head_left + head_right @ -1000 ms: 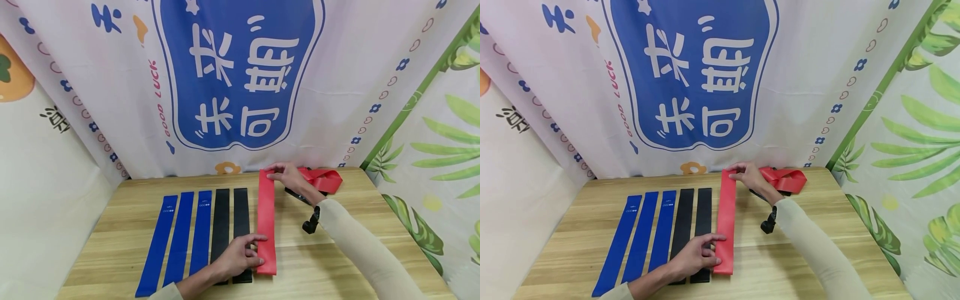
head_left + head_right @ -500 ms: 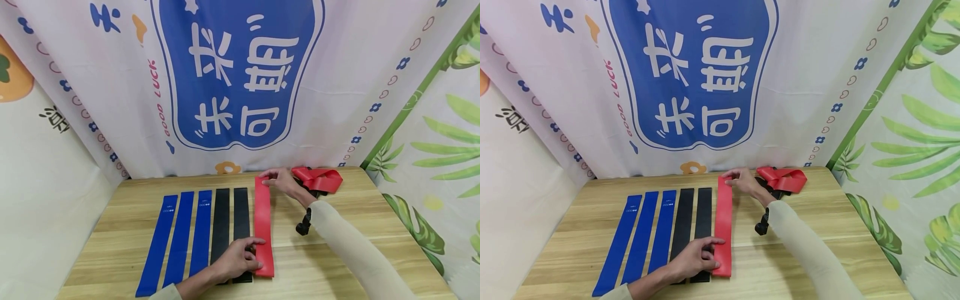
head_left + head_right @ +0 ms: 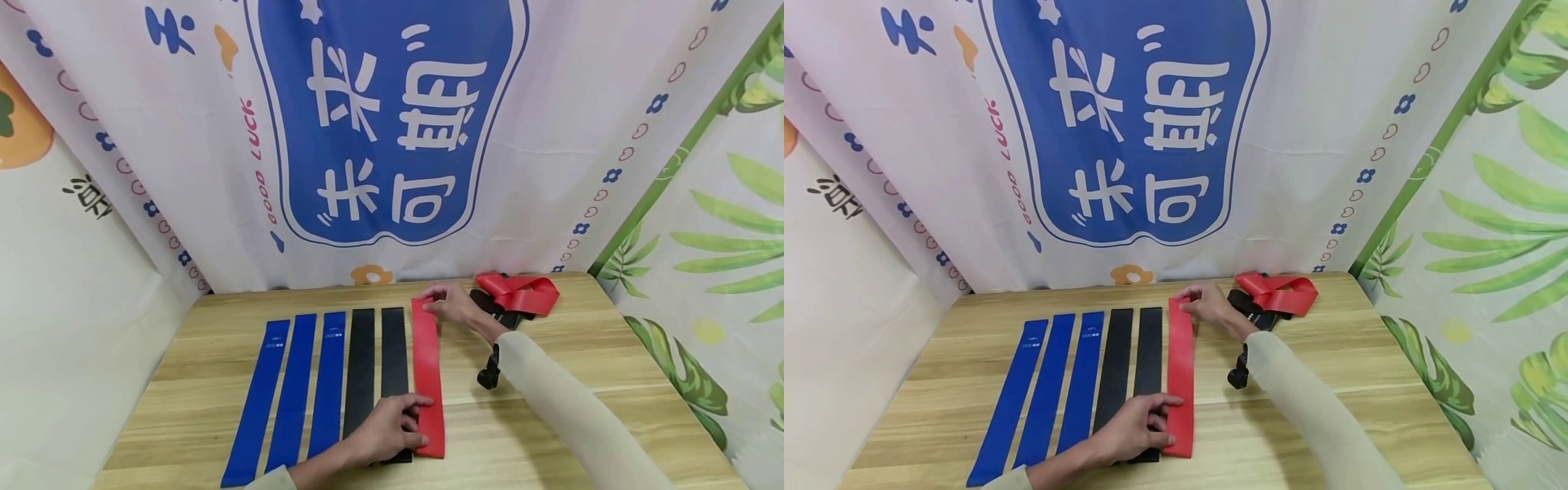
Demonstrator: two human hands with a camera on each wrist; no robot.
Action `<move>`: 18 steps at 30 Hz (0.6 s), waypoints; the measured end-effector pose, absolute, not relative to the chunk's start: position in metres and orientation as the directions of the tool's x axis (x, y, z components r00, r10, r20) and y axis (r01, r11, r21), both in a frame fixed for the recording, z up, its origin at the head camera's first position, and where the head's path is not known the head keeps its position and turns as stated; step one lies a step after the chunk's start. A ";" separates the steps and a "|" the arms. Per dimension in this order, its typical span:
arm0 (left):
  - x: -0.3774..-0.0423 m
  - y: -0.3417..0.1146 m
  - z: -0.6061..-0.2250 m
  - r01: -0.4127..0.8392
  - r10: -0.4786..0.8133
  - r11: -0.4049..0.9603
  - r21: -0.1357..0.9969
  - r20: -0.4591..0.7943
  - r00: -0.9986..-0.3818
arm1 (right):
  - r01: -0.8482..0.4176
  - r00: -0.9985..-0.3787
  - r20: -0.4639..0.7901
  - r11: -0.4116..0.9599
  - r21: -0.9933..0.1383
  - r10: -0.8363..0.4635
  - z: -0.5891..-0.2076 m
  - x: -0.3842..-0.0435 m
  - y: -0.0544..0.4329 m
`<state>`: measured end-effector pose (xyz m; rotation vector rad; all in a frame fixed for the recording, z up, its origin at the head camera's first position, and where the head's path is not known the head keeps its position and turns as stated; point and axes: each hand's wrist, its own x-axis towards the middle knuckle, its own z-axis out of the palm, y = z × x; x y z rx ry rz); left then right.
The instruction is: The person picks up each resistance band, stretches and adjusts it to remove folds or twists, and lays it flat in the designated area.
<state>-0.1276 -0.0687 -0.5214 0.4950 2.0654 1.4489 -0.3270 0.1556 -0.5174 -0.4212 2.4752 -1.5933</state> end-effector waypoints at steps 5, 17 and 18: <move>-0.132 -0.072 -0.535 0.056 0.610 0.358 0.932 -0.188 -0.770 | -0.119 -0.947 -0.005 0.366 -0.923 -0.322 -0.522 -0.327 0.153; -0.130 -0.073 -0.522 0.155 0.624 0.454 0.877 -0.189 -0.758 | -0.211 -0.933 0.050 0.429 -0.879 -0.357 -0.532 -0.328 0.147; -0.131 -0.073 -0.522 0.167 0.629 0.458 0.873 -0.186 -0.754 | -0.217 -0.931 0.052 0.434 -0.874 -0.361 -0.532 -0.328 0.147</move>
